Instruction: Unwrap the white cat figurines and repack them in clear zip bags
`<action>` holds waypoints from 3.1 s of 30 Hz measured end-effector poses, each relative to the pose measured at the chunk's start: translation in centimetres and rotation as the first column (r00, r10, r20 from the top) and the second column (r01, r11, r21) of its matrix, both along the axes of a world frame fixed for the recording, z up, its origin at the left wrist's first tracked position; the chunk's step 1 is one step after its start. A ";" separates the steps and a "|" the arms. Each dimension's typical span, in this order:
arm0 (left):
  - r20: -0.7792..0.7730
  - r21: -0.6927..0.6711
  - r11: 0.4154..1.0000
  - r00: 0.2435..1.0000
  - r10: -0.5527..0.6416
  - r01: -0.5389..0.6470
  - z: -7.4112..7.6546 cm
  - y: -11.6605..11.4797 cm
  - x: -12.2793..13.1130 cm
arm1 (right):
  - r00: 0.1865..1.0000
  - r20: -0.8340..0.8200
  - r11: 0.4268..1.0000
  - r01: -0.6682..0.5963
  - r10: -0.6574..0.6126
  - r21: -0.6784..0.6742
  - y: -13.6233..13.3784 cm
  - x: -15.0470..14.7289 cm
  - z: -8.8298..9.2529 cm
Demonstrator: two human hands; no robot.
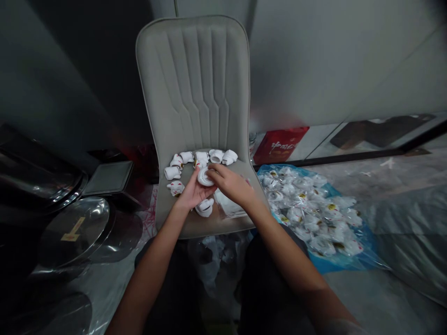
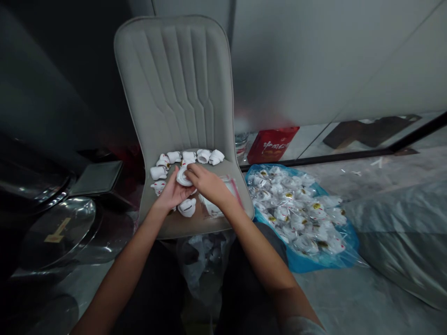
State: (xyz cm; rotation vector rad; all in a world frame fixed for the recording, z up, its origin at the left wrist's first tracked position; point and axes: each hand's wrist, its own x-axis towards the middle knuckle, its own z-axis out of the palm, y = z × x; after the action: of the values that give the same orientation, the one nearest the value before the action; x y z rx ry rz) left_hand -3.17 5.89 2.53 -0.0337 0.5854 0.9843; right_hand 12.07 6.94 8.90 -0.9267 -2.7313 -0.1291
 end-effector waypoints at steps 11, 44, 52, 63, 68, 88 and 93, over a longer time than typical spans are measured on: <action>-0.031 0.093 0.993 0.997 -0.068 0.071 0.2 -0.2 -0.4 | 0.988 -0.155 0.991 -0.040 0.019 -0.130 -0.1 -0.1 0.5; 0.057 0.034 0.999 0.998 0.022 -0.024 0.6 -0.2 -1.0 | 0.993 -0.118 0.985 -0.017 -0.003 -0.174 1.1 -0.8 2.0; 0.032 0.014 1.000 0.999 -0.019 0.018 1.0 -0.3 -0.8 | 0.989 -0.147 0.985 -0.038 0.012 -0.170 1.3 -0.6 1.4; 0.040 -0.010 1.000 0.999 -0.007 0.007 1.4 -0.4 -0.8 | 0.978 -0.204 0.974 -0.086 0.042 -0.211 1.5 -0.7 1.2; 0.042 0.010 1.000 0.999 -0.011 0.011 1.6 -0.5 -0.8 | 0.960 -0.277 0.972 -0.098 0.036 -0.215 1.6 -0.3 1.2; 0.104 -0.032 0.982 0.976 0.190 -0.188 1.5 -0.6 1.5 | 0.898 -0.413 0.971 0.057 -0.152 -0.232 1.3 0.1 -2.5; 0.112 -0.040 0.944 0.938 0.329 -0.326 1.2 -0.3 2.0 | 0.877 -0.423 0.952 0.111 -0.228 -0.284 1.3 -0.4 -3.3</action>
State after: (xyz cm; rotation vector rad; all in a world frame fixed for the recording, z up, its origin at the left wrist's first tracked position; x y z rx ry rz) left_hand -1.20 5.63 3.73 -0.2125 0.4900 1.2911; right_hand 11.67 8.29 5.59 -1.1043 -2.2599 0.3697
